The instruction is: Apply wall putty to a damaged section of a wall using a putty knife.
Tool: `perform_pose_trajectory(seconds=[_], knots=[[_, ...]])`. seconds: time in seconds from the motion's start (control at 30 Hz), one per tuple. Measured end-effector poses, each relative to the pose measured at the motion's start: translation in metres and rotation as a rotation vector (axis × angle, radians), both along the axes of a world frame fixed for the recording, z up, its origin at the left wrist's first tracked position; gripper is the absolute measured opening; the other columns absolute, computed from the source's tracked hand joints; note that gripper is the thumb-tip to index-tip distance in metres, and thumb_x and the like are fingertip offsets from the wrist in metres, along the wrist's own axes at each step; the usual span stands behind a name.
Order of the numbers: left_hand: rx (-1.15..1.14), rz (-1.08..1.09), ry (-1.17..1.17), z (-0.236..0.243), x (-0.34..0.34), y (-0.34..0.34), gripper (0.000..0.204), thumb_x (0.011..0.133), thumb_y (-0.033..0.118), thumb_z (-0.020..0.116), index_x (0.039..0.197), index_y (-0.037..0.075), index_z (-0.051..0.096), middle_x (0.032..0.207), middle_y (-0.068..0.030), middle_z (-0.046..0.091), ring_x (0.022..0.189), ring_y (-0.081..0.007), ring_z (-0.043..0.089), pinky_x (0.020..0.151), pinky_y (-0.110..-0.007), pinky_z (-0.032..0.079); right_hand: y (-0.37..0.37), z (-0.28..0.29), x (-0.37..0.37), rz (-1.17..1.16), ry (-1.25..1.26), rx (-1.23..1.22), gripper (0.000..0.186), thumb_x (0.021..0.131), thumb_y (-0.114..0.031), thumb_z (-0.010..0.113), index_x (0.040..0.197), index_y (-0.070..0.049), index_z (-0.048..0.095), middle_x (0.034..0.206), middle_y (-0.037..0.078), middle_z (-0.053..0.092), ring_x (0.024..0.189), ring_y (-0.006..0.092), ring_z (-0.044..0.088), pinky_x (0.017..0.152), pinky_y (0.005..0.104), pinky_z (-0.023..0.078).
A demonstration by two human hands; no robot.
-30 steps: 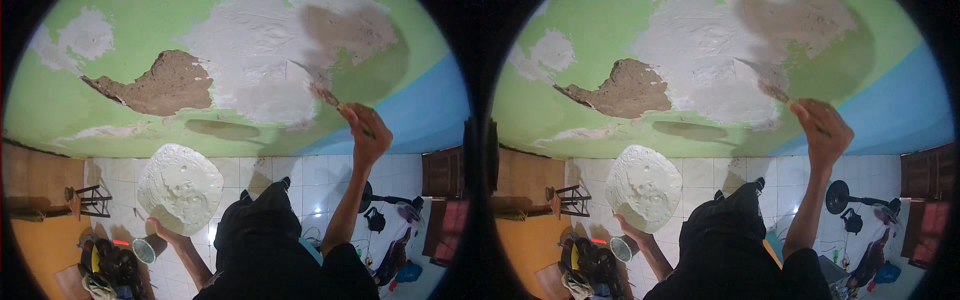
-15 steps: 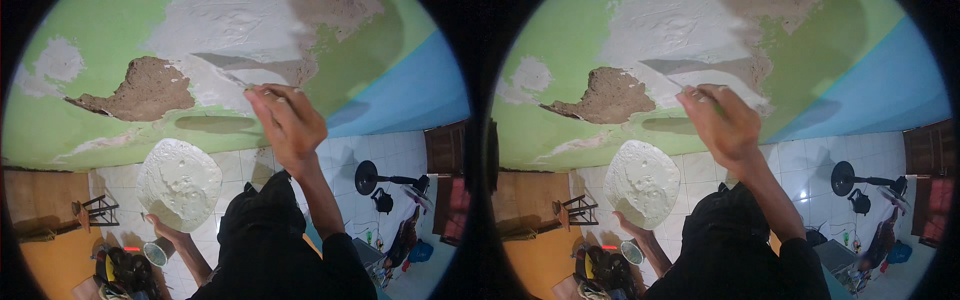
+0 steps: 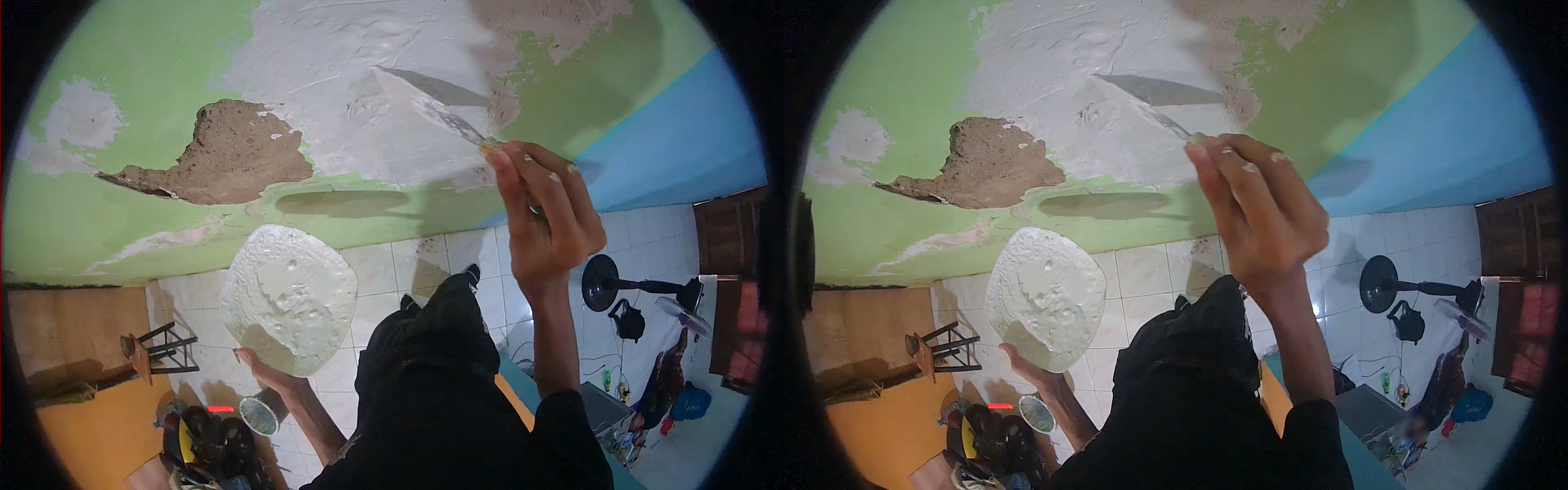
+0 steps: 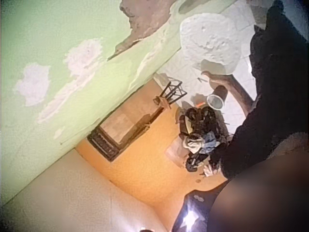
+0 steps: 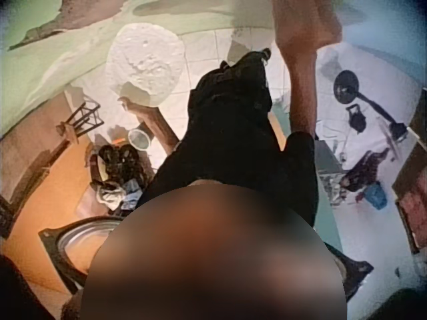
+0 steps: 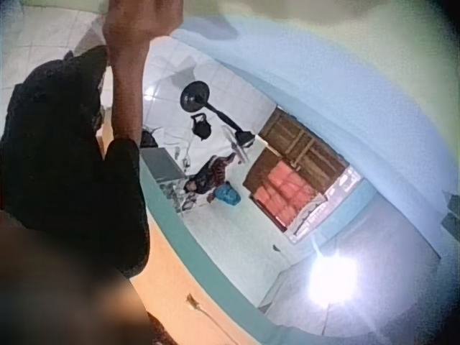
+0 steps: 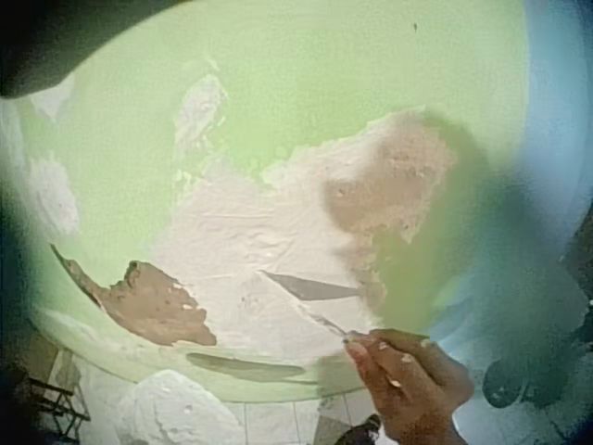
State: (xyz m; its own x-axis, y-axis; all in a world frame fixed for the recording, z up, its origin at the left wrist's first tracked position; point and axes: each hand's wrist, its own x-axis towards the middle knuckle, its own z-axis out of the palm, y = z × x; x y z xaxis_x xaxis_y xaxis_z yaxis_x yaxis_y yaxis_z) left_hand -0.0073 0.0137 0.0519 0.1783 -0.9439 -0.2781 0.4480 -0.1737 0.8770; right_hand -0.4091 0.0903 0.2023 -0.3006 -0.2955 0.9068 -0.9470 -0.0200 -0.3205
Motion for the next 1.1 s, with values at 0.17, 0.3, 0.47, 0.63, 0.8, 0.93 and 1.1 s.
perform_pose_trajectory(seconds=[0.17,0.3,0.47,0.63,0.8,0.93,1.1], knots=[[-0.001,0.001,-0.016,0.002,0.0,0.001,0.073,0.106,0.056,0.029,0.149,-0.002,0.037,0.147,-0.0178,0.048,0.134,-0.0338,0.049,0.112,-0.049,0.04,0.02,-0.002,-0.01,-0.116,-0.013,0.035,0.014,0.079,-0.002,0.083,0.088,-0.001,0.073,0.09,0.011,0.074,0.074,0.0184,0.072,0.056,0.0282,0.055],[0.018,0.002,-0.006,0.001,0.003,0.001,0.072,0.106,0.056,0.029,0.15,-0.002,0.037,0.147,-0.018,0.048,0.133,-0.034,0.049,0.111,-0.049,0.04,0.032,-0.005,-0.008,-0.119,-0.061,0.044,0.013,0.08,-0.001,0.082,0.089,-0.001,0.073,0.091,0.011,0.074,0.074,0.0174,0.072,0.058,0.0277,0.056],[0.03,0.03,0.0,0.007,-0.007,0.004,0.073,0.106,0.056,0.028,0.15,-0.001,0.036,0.147,-0.018,0.048,0.133,-0.0347,0.049,0.111,-0.049,0.04,0.033,-0.024,0.02,0.11,-0.621,0.111,0.019,0.076,0.0,0.085,0.091,0.001,0.073,0.092,0.011,0.074,0.083,0.0197,0.071,0.073,0.0306,0.056],[0.022,-0.008,0.077,0.006,-0.007,0.005,0.074,0.106,0.057,0.029,0.151,-0.001,0.035,0.147,-0.0179,0.048,0.134,-0.0349,0.048,0.112,-0.049,0.039,-0.01,-0.038,0.028,0.327,-0.53,0.164,0.025,0.075,-0.005,0.086,0.095,-0.002,0.072,0.091,0.012,0.073,0.083,0.0229,0.071,0.073,0.0309,0.055],[0.016,-0.026,0.108,-0.006,0.004,0.003,0.074,0.105,0.057,0.031,0.151,0.0,0.034,0.147,-0.018,0.048,0.134,-0.0351,0.048,0.112,-0.049,0.039,-0.041,-0.033,-0.001,0.367,-0.459,0.252,0.026,0.076,-0.008,0.086,0.097,-0.003,0.072,0.091,0.011,0.074,0.082,0.0216,0.072,0.072,0.03,0.055],[-0.003,-0.028,0.101,-0.013,0.01,0.002,0.074,0.105,0.057,0.033,0.152,0.0,0.033,0.148,-0.0179,0.046,0.134,-0.0348,0.048,0.112,-0.05,0.04,-0.036,-0.028,-0.031,0.279,-0.408,0.247,0.024,0.078,-0.009,0.085,0.098,-0.003,0.074,0.09,0.008,0.074,0.082,0.016,0.071,0.072,0.0269,0.056],[-0.003,0.014,0.135,-0.006,0.002,0.006,0.074,0.105,0.057,0.034,0.152,0.0,0.033,0.149,-0.0179,0.046,0.134,-0.0343,0.048,0.111,-0.049,0.041,0.018,-0.022,-0.047,0.001,-0.461,0.207,0.025,0.077,-0.005,0.085,0.099,-0.002,0.074,0.096,0.009,0.076,0.084,0.0166,0.072,0.076,0.0277,0.058]])
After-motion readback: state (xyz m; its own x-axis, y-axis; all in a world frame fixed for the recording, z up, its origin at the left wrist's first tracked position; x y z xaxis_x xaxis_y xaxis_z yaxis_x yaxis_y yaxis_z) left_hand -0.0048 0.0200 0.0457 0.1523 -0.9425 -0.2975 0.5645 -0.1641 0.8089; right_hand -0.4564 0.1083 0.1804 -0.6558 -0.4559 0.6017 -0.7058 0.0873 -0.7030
